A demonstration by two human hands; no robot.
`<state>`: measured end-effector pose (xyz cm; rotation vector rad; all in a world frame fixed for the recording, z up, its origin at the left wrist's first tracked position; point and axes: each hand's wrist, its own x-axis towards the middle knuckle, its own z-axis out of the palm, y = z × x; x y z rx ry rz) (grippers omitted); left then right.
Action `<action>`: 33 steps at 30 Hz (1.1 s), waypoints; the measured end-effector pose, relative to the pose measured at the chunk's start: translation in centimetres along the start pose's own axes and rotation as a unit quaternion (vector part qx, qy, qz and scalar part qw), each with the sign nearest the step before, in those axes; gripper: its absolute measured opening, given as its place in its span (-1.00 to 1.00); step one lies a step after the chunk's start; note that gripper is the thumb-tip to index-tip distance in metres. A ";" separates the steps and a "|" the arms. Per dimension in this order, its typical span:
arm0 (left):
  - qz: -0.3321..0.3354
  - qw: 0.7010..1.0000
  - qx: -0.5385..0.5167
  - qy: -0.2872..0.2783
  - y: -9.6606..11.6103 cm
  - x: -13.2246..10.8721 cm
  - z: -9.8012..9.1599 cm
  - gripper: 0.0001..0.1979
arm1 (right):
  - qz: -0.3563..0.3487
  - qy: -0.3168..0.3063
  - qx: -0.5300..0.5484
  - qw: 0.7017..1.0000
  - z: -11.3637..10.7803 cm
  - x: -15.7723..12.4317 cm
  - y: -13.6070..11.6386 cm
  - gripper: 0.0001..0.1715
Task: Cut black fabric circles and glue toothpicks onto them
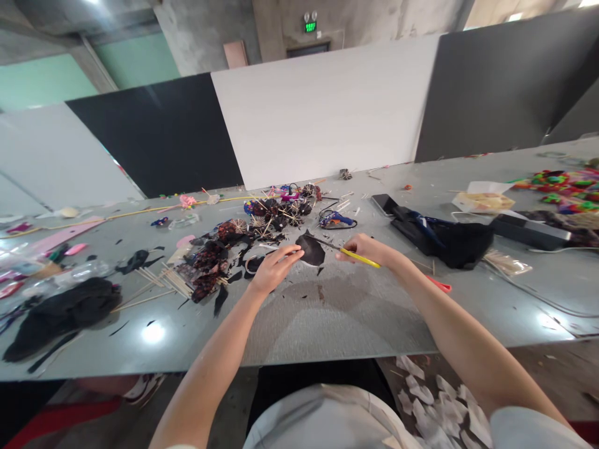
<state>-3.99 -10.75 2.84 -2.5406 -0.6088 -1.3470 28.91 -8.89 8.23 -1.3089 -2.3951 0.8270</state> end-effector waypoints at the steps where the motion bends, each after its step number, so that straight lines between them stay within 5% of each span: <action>1: 0.000 1.000 0.001 -0.001 0.0 0.0 0.0 -0.51 | -0.012 -0.005 0.003 1.000 0.0 -0.1 0.1 -0.26; 7: -0.002 1.000 0.009 -0.017 0.2 0.1 -0.1 -0.53 | -0.043 -0.005 0.004 0.999 0.1 -0.1 -0.1 -0.25; 19: 0.002 0.999 0.013 -0.037 0.4 0.1 -0.1 -0.52 | 0.010 0.038 -0.032 0.999 0.5 0.1 -1.1 -0.20; 26: 0.005 0.999 0.013 -0.039 0.7 0.2 -0.2 -0.53 | 0.018 0.142 -0.020 0.989 0.8 0.6 -0.3 -0.16; 33: 0.000 0.999 0.010 -0.043 0.7 0.1 0.0 -0.52 | 0.052 0.149 0.111 0.981 1.0 0.4 -0.9 -0.22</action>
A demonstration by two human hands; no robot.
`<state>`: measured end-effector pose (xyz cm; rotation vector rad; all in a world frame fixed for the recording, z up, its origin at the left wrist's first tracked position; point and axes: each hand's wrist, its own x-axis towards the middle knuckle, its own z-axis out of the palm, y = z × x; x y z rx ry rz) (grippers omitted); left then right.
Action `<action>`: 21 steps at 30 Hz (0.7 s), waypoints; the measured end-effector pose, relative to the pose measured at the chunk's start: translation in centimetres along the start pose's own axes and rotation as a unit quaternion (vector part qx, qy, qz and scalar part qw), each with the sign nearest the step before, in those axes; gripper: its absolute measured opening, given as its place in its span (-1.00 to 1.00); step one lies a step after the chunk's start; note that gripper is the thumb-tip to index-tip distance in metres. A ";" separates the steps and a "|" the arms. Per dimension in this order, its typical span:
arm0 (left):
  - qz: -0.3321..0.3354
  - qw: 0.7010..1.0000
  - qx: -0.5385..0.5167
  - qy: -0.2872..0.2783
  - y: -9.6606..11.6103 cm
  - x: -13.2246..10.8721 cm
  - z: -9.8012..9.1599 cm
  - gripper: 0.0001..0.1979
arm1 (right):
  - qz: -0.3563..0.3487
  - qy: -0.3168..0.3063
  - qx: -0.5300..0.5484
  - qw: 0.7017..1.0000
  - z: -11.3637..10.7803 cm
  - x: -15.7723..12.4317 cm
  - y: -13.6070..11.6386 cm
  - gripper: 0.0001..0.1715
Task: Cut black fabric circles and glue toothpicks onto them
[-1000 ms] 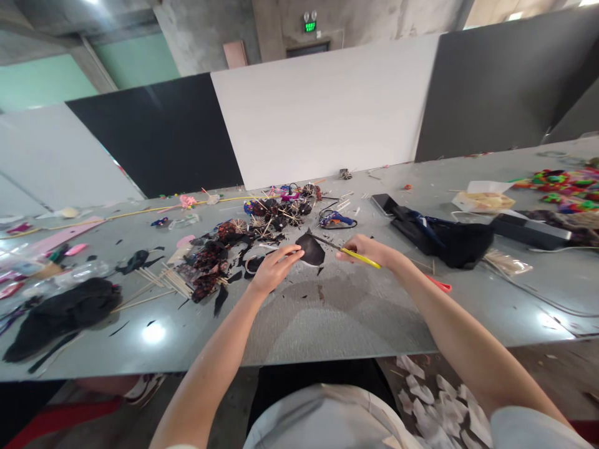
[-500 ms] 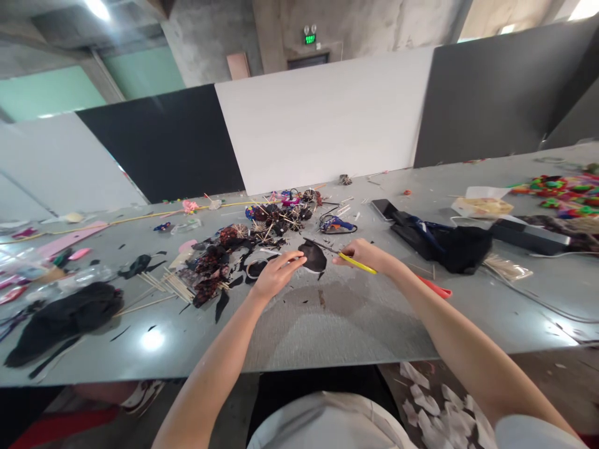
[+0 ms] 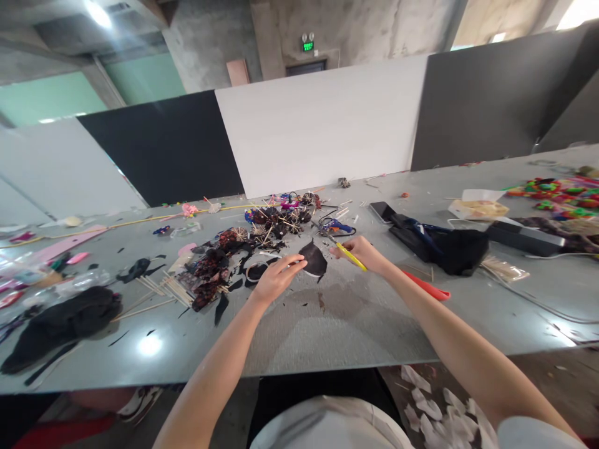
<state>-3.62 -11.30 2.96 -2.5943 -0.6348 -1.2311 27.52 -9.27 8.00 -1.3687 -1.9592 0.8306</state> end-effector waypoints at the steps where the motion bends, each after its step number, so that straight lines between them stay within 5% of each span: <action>1: 0.000 1.000 0.002 -0.001 0.1 0.0 0.0 -0.52 | 0.009 -0.004 0.021 1.000 0.1 -0.1 -0.3 -0.24; 8: 0.004 1.000 0.000 -0.011 0.6 0.0 0.5 -0.52 | 0.036 -0.038 0.170 0.984 2.6 -0.2 -0.3 -0.30; 16: -0.012 0.999 -0.053 -0.005 0.5 -0.2 0.8 -0.49 | 0.029 -0.051 0.219 0.974 4.2 -0.2 0.7 -0.35; 21: -0.138 0.970 -0.184 0.073 1.0 0.7 2.0 -0.67 | 0.043 -0.011 0.247 0.968 4.9 0.3 1.0 -0.34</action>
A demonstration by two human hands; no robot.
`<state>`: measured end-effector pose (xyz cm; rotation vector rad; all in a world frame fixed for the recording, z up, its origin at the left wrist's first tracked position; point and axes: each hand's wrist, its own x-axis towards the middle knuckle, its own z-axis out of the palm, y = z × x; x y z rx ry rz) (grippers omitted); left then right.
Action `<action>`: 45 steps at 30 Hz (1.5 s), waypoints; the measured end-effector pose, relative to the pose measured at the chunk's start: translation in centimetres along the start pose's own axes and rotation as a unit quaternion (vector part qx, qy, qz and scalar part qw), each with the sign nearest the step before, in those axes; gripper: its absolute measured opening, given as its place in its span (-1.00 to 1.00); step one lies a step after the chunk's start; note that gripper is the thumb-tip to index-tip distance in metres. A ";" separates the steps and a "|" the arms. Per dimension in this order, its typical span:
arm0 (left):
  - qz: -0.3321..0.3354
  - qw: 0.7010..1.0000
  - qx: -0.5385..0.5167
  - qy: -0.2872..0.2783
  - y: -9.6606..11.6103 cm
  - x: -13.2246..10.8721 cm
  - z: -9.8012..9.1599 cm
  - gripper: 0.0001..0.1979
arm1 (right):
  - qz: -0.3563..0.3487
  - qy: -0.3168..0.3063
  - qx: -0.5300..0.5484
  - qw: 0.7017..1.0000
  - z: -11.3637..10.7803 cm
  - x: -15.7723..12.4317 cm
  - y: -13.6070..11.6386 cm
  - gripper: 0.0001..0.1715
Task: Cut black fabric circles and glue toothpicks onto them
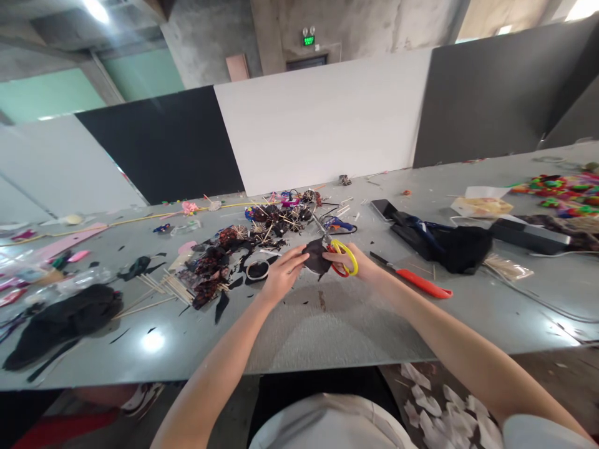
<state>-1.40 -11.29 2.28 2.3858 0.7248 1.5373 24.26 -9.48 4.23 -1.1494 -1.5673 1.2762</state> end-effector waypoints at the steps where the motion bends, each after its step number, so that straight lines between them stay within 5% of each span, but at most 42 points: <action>1: -0.058 0.997 -0.043 0.022 0.0 0.1 0.5 -0.68 | 0.007 0.018 0.009 1.000 0.2 0.2 0.2 -0.32; 5: -0.298 0.912 -0.278 0.037 0.1 0.2 2.1 -0.46 | 0.010 0.072 0.036 0.997 0.8 0.6 0.6 -0.33; 8: -0.390 0.838 -0.379 0.040 0.1 0.2 2.7 -0.47 | 0.012 0.077 0.040 0.996 1.1 0.4 0.5 -0.34; 10: -0.418 0.816 -0.396 0.048 0.2 0.3 2.8 -0.51 | 0.015 0.080 0.025 0.996 1.3 0.2 0.4 -0.33; 22: -0.424 0.819 -0.384 0.033 1.0 0.9 2.4 -0.51 | 0.005 0.071 0.009 0.997 1.3 0.0 -0.2 -0.28; 45: -0.439 0.824 -0.348 0.088 0.5 1.0 1.9 -0.44 | -0.020 0.089 -0.048 0.995 0.7 -0.1 -0.2 -0.30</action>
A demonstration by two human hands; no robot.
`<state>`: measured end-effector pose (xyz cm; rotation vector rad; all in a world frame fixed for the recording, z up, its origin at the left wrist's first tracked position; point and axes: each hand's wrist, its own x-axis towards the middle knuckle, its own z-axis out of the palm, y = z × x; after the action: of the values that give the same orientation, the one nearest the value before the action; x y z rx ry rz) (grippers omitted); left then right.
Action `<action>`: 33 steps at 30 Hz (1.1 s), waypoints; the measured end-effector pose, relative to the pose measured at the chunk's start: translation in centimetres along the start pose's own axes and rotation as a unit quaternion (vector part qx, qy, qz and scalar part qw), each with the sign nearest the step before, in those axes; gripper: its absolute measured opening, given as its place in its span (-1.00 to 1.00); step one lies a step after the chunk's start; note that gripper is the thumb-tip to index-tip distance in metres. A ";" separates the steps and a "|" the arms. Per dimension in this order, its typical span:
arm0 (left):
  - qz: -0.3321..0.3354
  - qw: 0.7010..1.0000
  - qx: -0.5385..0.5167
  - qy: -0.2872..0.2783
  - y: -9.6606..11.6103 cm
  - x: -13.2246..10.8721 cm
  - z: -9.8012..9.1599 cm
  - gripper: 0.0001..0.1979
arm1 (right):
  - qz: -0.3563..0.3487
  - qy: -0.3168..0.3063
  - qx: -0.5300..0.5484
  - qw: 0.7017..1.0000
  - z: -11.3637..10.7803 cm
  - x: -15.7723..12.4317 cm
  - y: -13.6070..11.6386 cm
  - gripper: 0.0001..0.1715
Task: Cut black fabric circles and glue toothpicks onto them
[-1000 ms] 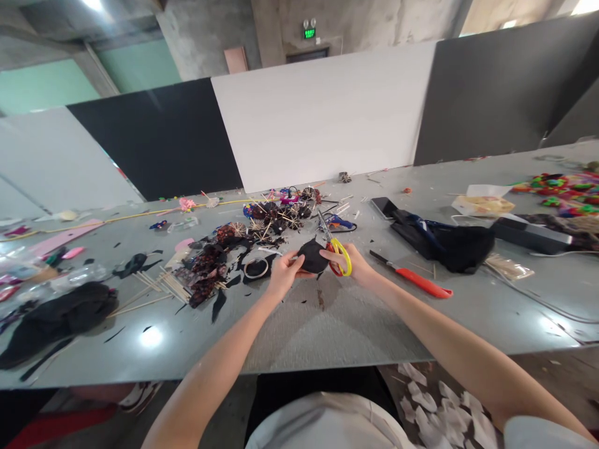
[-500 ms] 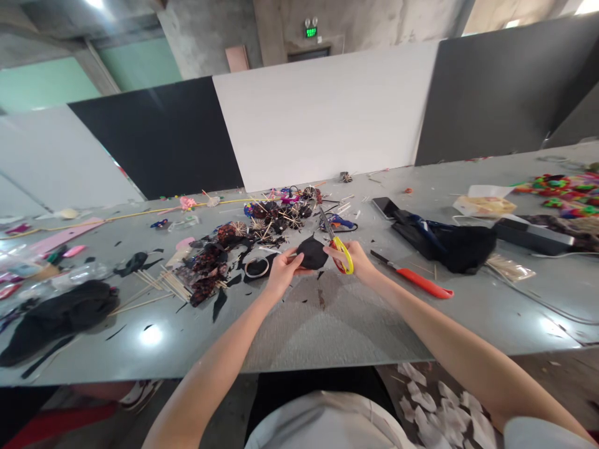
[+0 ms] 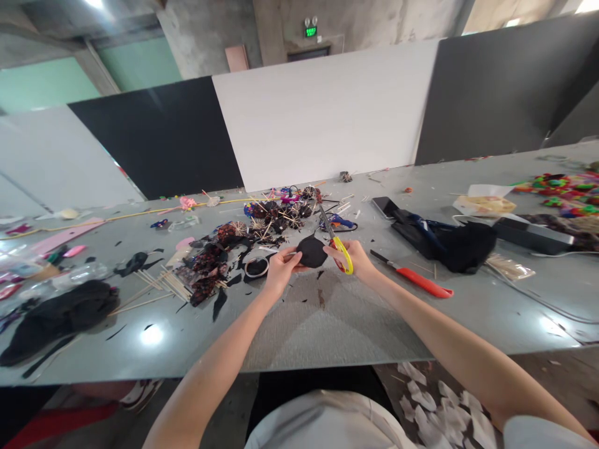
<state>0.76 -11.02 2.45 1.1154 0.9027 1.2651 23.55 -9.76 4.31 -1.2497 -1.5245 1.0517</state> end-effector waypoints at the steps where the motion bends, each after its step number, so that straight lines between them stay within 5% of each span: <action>1: 0.000 1.000 0.002 0.001 0.1 0.0 0.0 -0.44 | 0.000 -0.003 -0.002 1.000 0.0 0.0 0.1 -0.30; 8: 0.019 1.000 0.018 0.002 0.3 0.2 -0.4 -0.47 | -0.024 -0.022 -0.032 0.999 -0.3 -0.1 -0.4 -0.30; 11: 0.033 0.999 0.026 0.010 0.2 0.5 -0.7 -0.45 | -0.048 -0.007 -0.140 0.989 -0.9 0.1 -0.6 -0.24; 13: 0.042 0.998 0.035 0.015 0.0 0.7 -1.0 -0.45 | -0.057 0.023 -0.275 0.959 -1.5 0.3 -0.5 -0.22; 16: 0.052 0.997 0.050 0.024 -0.3 0.9 -1.3 -0.46 | -0.055 0.061 -0.476 0.876 -2.7 0.4 -0.1 -0.16; 19: 0.052 0.997 0.050 0.035 -0.6 1.2 -1.5 -0.44 | -0.050 0.049 -0.561 0.825 -4.1 0.7 -0.1 -0.22; 26: 0.053 0.996 0.053 0.043 -1.0 1.4 -1.7 -0.44 | -0.122 -0.035 -0.437 0.890 -5.7 1.1 -1.5 -0.43; 33: 0.065 0.995 0.062 0.044 -0.9 1.4 -1.8 -0.45 | -0.136 -0.094 -0.428 0.889 -5.1 0.2 -2.1 -0.44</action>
<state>-0.60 -9.36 1.19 1.2413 0.9982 1.3884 27.95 -9.47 7.65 -1.4484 -2.3689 0.2884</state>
